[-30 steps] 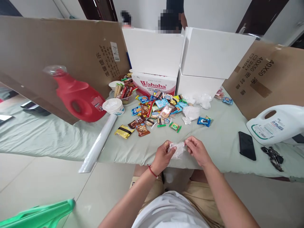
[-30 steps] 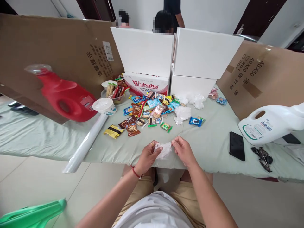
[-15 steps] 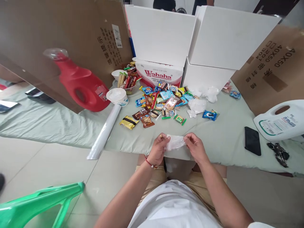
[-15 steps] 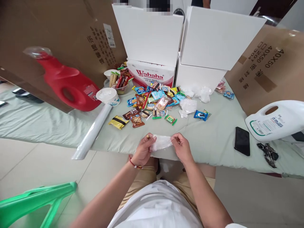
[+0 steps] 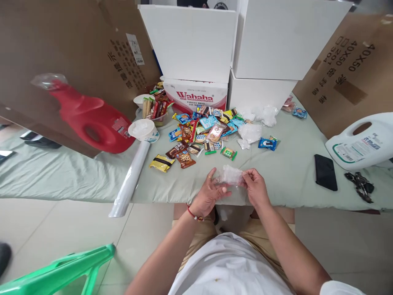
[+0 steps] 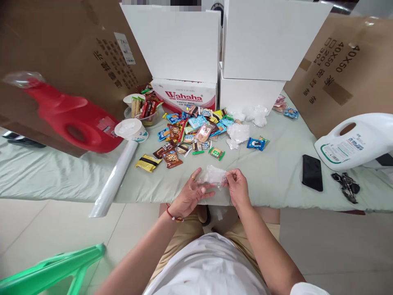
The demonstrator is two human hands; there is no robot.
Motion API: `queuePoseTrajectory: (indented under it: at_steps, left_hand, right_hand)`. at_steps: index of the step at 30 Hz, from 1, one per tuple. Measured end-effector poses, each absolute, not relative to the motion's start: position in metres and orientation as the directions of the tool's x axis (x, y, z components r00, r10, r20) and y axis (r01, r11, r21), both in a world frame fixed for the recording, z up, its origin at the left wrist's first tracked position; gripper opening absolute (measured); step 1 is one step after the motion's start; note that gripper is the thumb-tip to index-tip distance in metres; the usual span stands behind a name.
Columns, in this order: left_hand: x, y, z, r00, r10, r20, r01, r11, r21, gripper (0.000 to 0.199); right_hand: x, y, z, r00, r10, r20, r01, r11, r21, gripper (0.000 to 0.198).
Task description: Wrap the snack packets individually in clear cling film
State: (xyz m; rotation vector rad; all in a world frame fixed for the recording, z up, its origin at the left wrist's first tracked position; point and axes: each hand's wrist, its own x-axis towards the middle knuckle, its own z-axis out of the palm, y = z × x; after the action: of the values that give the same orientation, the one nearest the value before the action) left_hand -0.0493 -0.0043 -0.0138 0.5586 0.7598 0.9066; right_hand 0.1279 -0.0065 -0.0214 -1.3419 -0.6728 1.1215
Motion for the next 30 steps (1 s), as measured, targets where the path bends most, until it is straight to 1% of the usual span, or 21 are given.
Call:
queuePoseTrajectory:
  at_steps: [3, 4, 5, 7, 8, 9, 10, 11, 12, 13, 15, 16, 17, 20, 22, 24, 26, 27, 29, 30]
  left_hand:
    - [-0.036, -0.004, -0.019, 0.326, 0.839, -0.436, -0.399, 0.54, 0.741, 0.065]
    - [-0.032, -0.004, -0.022, 0.314, 0.842, -0.438, -0.378, 0.534, 0.756, 0.053]
    - [-0.028, -0.003, -0.024, 0.298, 0.854, -0.425, -0.371, 0.514, 0.773, 0.046]
    - [-0.024, -0.001, -0.027, 0.234, 0.893, -0.385, -0.386, 0.449, 0.806, 0.04]
    - [-0.023, -0.001, -0.027, 0.194, 0.909, -0.37, -0.391, 0.417, 0.821, 0.039]
    - [-0.022, 0.0, -0.028, 0.167, 0.919, -0.357, -0.387, 0.394, 0.834, 0.038]
    - [-0.022, 0.001, -0.028, 0.165, 0.923, -0.347, -0.378, 0.384, 0.842, 0.038]
    - [-0.022, 0.001, -0.027, 0.186, 0.923, -0.338, -0.37, 0.385, 0.846, 0.038]
    - [-0.022, 0.002, -0.026, 0.219, 0.919, -0.328, -0.37, 0.389, 0.844, 0.039]
    - [-0.022, 0.002, -0.025, 0.251, 0.915, -0.317, -0.383, 0.394, 0.835, 0.042]
    - [-0.024, 0.002, -0.021, 0.299, 0.901, -0.314, -0.429, 0.421, 0.799, 0.052]
    - [-0.026, 0.002, -0.02, 0.321, 0.89, -0.323, -0.444, 0.443, 0.779, 0.057]
    - [-0.028, 0.001, -0.019, 0.346, 0.876, -0.337, -0.447, 0.47, 0.761, 0.061]
    - [-0.038, 0.001, -0.018, 0.415, 0.832, -0.368, -0.425, 0.535, 0.73, 0.067]
    - [-0.046, 0.002, -0.02, 0.409, 0.834, -0.369, -0.426, 0.533, 0.731, 0.066]
    - [-0.052, 0.004, -0.022, 0.374, 0.847, -0.378, -0.436, 0.52, 0.734, 0.06]
    - [-0.056, 0.005, -0.022, 0.325, 0.863, -0.387, -0.442, 0.501, 0.744, 0.052]
    - [-0.057, 0.006, -0.021, 0.302, 0.873, -0.382, -0.441, 0.483, 0.756, 0.049]
    - [-0.058, 0.006, -0.019, 0.281, 0.895, -0.347, -0.423, 0.44, 0.792, 0.046]
    - [-0.058, 0.005, -0.017, 0.288, 0.902, -0.321, -0.409, 0.419, 0.81, 0.045]
  right_hand:
    - [0.128, -0.015, -0.031, 0.45, 0.869, -0.206, -0.233, -0.108, -0.966, 0.044]
    - [0.127, -0.019, -0.033, 0.444, 0.871, -0.212, -0.229, -0.119, -0.966, 0.043]
    - [0.127, -0.024, -0.034, 0.427, 0.878, -0.214, -0.212, -0.133, -0.968, 0.042]
    - [0.128, -0.034, -0.032, 0.417, 0.895, -0.158, -0.096, -0.13, -0.987, 0.037]
    - [0.13, -0.038, -0.029, 0.426, 0.901, -0.079, 0.007, -0.09, -0.996, 0.033]
    - [0.132, -0.042, -0.025, 0.424, 0.905, 0.031, 0.132, -0.027, -0.991, 0.03]
    - [0.135, -0.044, -0.021, 0.386, 0.911, 0.147, 0.261, 0.045, -0.964, 0.03]
    - [0.137, -0.046, -0.017, 0.31, 0.919, 0.241, 0.37, 0.117, -0.922, 0.031]
    - [0.139, -0.046, -0.013, 0.211, 0.933, 0.292, 0.438, 0.177, -0.881, 0.032]
    - [0.14, -0.045, -0.011, 0.117, 0.948, 0.297, 0.463, 0.212, -0.861, 0.029]
    - [0.142, -0.041, -0.01, 0.007, 0.975, 0.224, 0.415, 0.201, -0.887, 0.015]
    - [0.143, -0.039, -0.011, -0.005, 0.984, 0.18, 0.36, 0.17, -0.917, 0.011]
    - [0.144, -0.036, -0.013, 0.001, 0.991, 0.136, 0.295, 0.13, -0.947, 0.012]
    - [0.152, -0.029, -0.02, 0.094, 0.995, 0.02, 0.106, 0.01, -0.994, 0.019]
    - [0.159, -0.025, -0.023, 0.215, 0.976, -0.043, -0.009, -0.042, -0.999, 0.024]
    - [0.164, -0.022, -0.024, 0.273, 0.952, -0.139, -0.101, -0.115, -0.988, 0.031]
    - [0.167, -0.021, -0.024, 0.228, 0.945, -0.235, -0.11, -0.215, -0.97, 0.039]
    - [0.167, -0.021, -0.023, 0.203, 0.946, -0.252, -0.083, -0.24, -0.967, 0.041]
    - [0.164, -0.021, -0.021, 0.174, 0.963, -0.207, -0.012, -0.208, -0.978, 0.042]
    - [0.161, -0.02, -0.019, 0.164, 0.973, -0.165, 0.019, -0.171, -0.985, 0.047]
